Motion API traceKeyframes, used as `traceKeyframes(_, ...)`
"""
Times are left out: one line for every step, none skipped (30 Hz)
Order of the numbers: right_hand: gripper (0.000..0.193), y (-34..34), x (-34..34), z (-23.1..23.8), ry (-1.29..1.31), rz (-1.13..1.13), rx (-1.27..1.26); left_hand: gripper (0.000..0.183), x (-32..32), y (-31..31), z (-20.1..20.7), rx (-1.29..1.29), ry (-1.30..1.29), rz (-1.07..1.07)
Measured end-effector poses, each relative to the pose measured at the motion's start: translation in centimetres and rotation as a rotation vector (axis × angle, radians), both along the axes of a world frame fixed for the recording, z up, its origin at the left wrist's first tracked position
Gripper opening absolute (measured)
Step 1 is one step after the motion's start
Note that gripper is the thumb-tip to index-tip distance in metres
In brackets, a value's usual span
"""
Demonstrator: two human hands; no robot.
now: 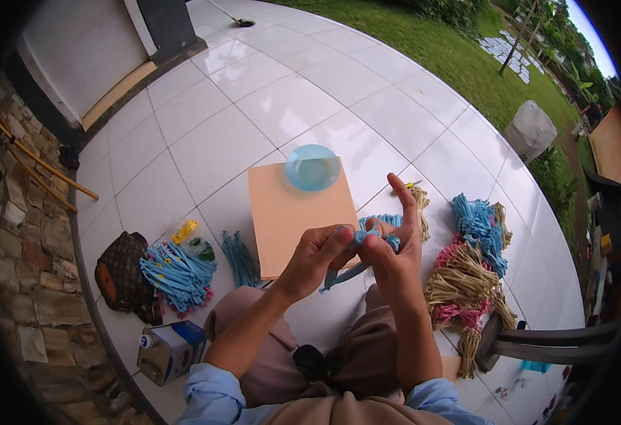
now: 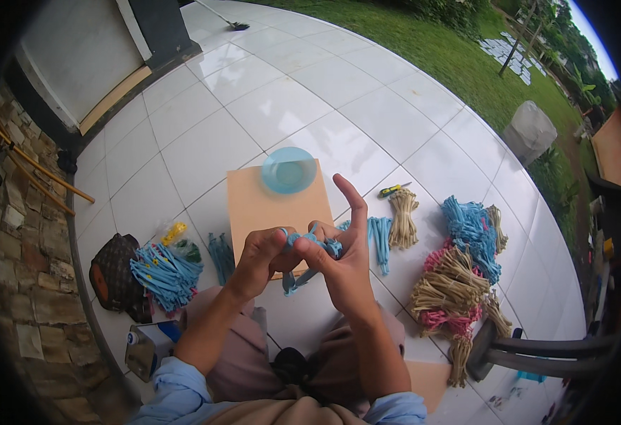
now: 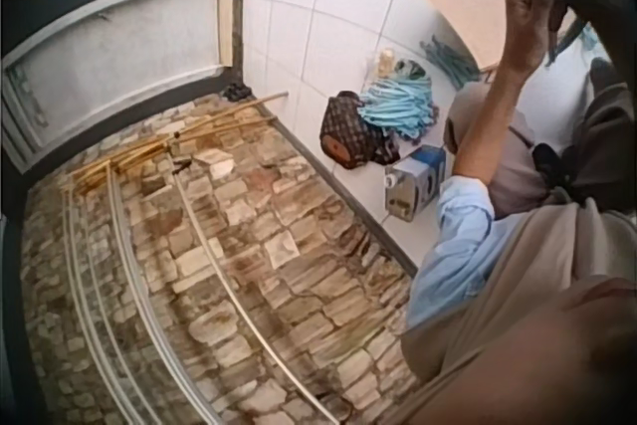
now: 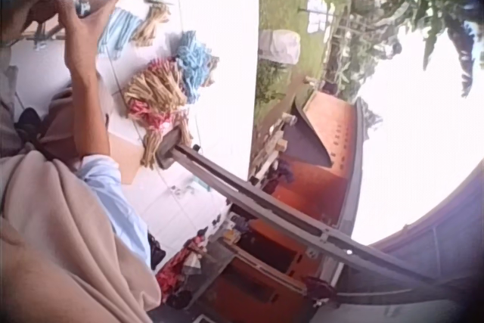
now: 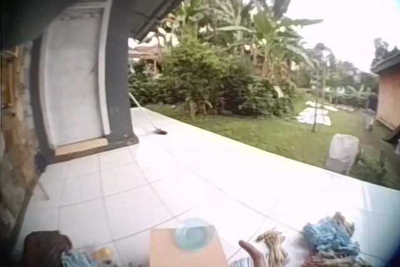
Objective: The person picks up blue and green plastic shoe components from a floor, places them onto a cardboard box, and assembles them by hand.
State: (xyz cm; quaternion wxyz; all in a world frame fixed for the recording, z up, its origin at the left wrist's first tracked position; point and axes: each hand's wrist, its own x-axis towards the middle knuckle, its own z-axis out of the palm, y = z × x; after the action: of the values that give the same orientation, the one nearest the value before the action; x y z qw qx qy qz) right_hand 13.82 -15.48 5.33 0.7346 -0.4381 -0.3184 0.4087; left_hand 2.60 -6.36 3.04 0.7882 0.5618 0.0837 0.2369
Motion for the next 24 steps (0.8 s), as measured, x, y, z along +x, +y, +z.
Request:
traceKeyframes(0.085, 0.1, -0.2, 0.3, -0.004, 0.001, -0.001, 0.039, 0.2, -0.1, -0.3, -0.001, -0.004, 0.001)
traceKeyframes(0.083, 0.3, -0.7, 0.8, 0.102, -0.013, 0.005, 0.039, 0.3, -0.1, -0.8, -0.125, -0.072, -0.044)
traceKeyframes(0.081, 0.5, -1.0, 1.0, 0.209, -0.027, 0.010, 0.039, 0.3, -0.1, -0.9, -0.249, -0.141, -0.089)
traceKeyframes(0.081, 0.6, -1.1, 0.9, 0.209, -0.022, 0.012, 0.041, 0.4, -0.5, -0.9, -0.261, -0.136, -0.045)
traceKeyframes(0.077, 0.7, -1.1, 0.9, 0.277, -0.015, 0.023, 0.041, 0.4, -0.3, -1.2, -0.257, -0.139, -0.043)
traceKeyframes(0.073, 0.8, -1.2, 0.7, 0.344, -0.008, 0.035, 0.043, 0.5, 0.0, -1.7, -0.453, -0.328, -0.136)
traceKeyframes(0.073, 0.7, -0.9, 0.2, 0.342, -0.005, 0.038, 0.044, 0.5, 0.3, -1.9, -0.648, -0.517, -0.231)
traceKeyframes(0.068, 0.6, -0.5, -0.2, 0.517, -0.012, 0.141, 0.046, 0.3, 0.7, -1.8, -0.596, -0.535, -0.157)
traceKeyframes(0.064, 0.6, -0.3, -0.5, 0.692, -0.018, 0.245, 0.046, 0.5, 1.0, -1.5, -0.592, -0.535, -0.158)
traceKeyframes(0.059, 0.7, -0.1, -0.5, 0.579, -0.116, 0.182, 0.045, 0.8, 1.2, -1.2, -0.539, -0.470, -0.013)
traceKeyframes(0.059, 0.9, 0.0, -0.2, 0.585, -0.111, 0.185, 0.044, 0.9, 1.4, -1.0, -0.482, -0.400, 0.137)
traceKeyframes(0.058, 0.9, 0.4, 0.0, 0.254, -0.268, 0.068, 0.043, 0.9, 1.7, -1.1, -0.483, -0.380, 0.130)
traceKeyframes(0.057, 0.8, 0.8, 0.0, -0.080, -0.418, -0.049, 0.043, 1.0, 1.8, -0.9, -0.478, -0.376, 0.133)
traceKeyframes(0.061, 0.5, 1.6, 0.0, -0.310, -0.515, -0.184, 0.042, 1.4, 1.7, -0.5, -0.530, -0.401, 0.141)
traceKeyframes(0.061, 0.3, 2.2, -0.4, -0.314, -0.520, -0.181, 0.042, 1.8, 1.6, -0.2, -0.582, -0.426, 0.146)
traceKeyframes(0.065, 0.2, 2.9, -0.9, -0.672, -0.716, -0.297, 0.040, 2.2, 1.6, -0.4, -0.611, -0.479, 0.073)
traceKeyframes(0.070, 0.0, 3.2, -1.2, -1.030, -0.900, -0.415, 0.040, 2.6, 1.4, -0.4, -0.611, -0.477, 0.071)
traceKeyframes(0.073, -0.4, 3.3, -1.1, -1.222, -0.953, -0.606, 0.039, 3.2, 1.0, -0.4, -0.649, -0.460, 0.102)
traceKeyframes(0.073, -0.8, 3.7, -1.5, -1.220, -0.958, -0.611, 0.038, 3.9, 0.7, -0.3, -0.688, -0.442, 0.132)
traceKeyframes(0.070, -1.2, 4.2, -1.8, -1.254, -0.874, -0.565, 0.036, 4.5, 0.7, -0.9, -0.657, -0.477, 0.102)
traceKeyframes(0.066, -1.5, 4.5, -1.9, -1.284, -0.790, -0.520, 0.036, 5.3, 0.5, -1.3, -0.660, -0.477, 0.093)
traceKeyframes(0.058, -1.9, 4.5, -1.8, -0.914, -0.590, -0.539, 0.036, 6.2, 0.2, -1.7, -0.663, -0.465, 0.109)
traceKeyframes(0.051, -2.5, 4.7, -1.2, -0.687, -0.425, -0.529, 0.035, 7.1, -0.1, -2.0, -0.666, -0.458, 0.124)
traceKeyframes(0.049, -3.0, 4.9, -1.3, -0.688, -0.346, -0.505, 0.034, 8.1, -0.5, -2.5, -0.661, -0.421, 0.119)
